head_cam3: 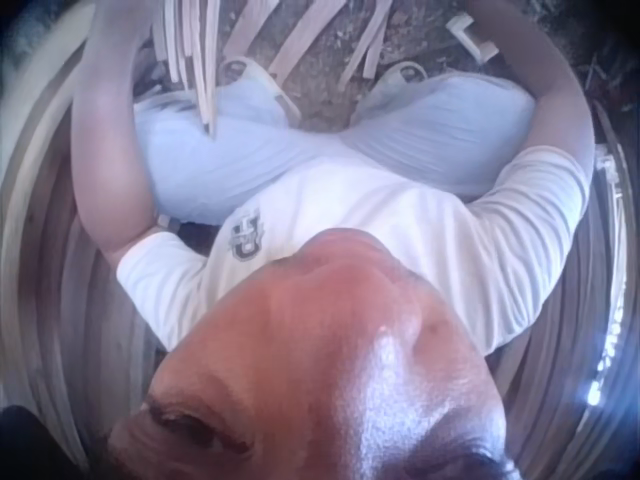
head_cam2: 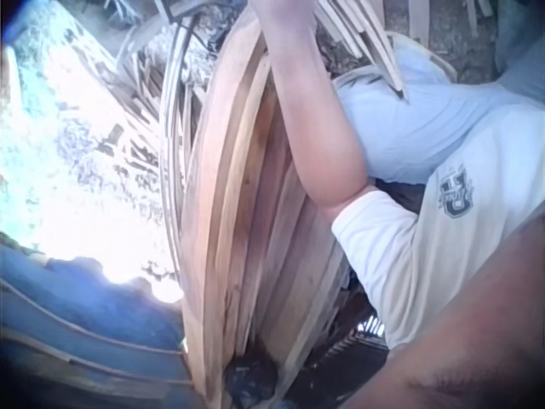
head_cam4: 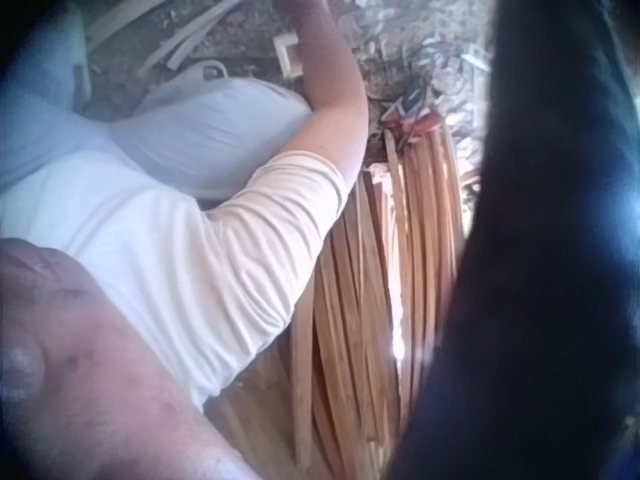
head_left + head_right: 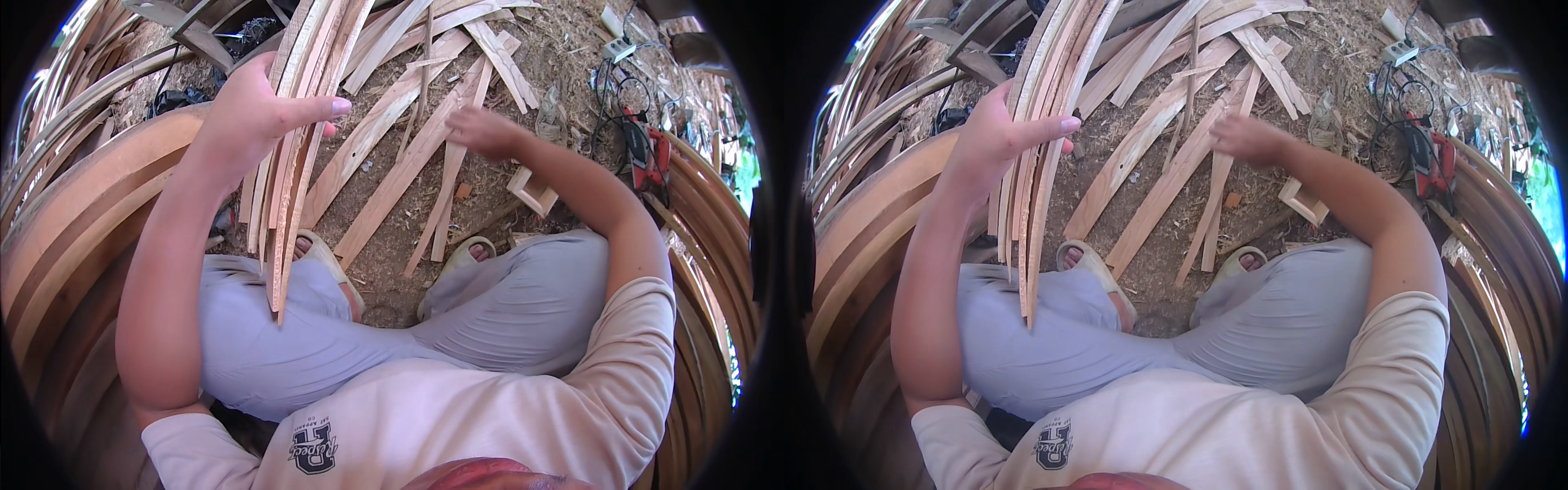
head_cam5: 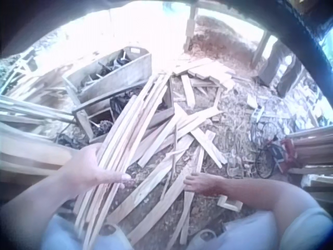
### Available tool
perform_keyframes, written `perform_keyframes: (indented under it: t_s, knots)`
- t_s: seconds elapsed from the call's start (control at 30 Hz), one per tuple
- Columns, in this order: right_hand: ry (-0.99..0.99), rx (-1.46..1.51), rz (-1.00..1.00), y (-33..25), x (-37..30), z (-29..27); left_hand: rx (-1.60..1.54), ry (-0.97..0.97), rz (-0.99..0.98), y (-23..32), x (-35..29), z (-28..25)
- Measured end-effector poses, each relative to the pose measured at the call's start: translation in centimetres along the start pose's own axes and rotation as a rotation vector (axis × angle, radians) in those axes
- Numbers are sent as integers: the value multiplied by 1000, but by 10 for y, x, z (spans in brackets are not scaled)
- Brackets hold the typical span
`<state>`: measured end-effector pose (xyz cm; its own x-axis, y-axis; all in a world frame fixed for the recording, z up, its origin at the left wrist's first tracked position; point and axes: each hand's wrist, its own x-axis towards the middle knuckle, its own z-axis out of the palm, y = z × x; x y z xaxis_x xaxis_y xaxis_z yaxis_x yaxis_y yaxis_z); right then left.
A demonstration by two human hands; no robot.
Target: The person sits on the floor of a workshop and sorts through a pile of thin wooden strips. They pick up pieces, inspect them, and place them into a neat stack. The person then stands up and continues to organize the wood pieces on a nearby workbench.
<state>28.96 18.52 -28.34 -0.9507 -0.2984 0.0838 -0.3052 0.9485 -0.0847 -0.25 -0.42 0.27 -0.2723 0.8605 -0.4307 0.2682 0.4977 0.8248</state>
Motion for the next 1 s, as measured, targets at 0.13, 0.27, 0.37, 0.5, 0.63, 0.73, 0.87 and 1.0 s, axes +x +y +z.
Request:
perform_keyframes:
  t_s: [0.13,0.27,0.37,0.5,0.63,0.73,0.87,1.0]
  knots:
    - [-208,65,-34,-18,1,0,-4,-20,-28,-1,-1,-4]
    - [-64,131,58,-2,18,-8,-30,-52,-18,-2,0,-4]
    - [57,147,88,4,46,-30,8,-37,-22,-4,-1,-7]
    - [89,132,190,18,90,-62,63,-12,-44,-3,-4,-11]
    - [125,119,302,38,113,-78,0,-5,-36,-2,-10,-16]
    - [112,151,378,48,129,-108,-38,3,-56,4,-15,-18]
    - [105,208,382,53,149,-130,-99,49,-16,5,-19,-19]
    - [102,210,244,37,176,-144,-138,42,-45,11,-25,-19]
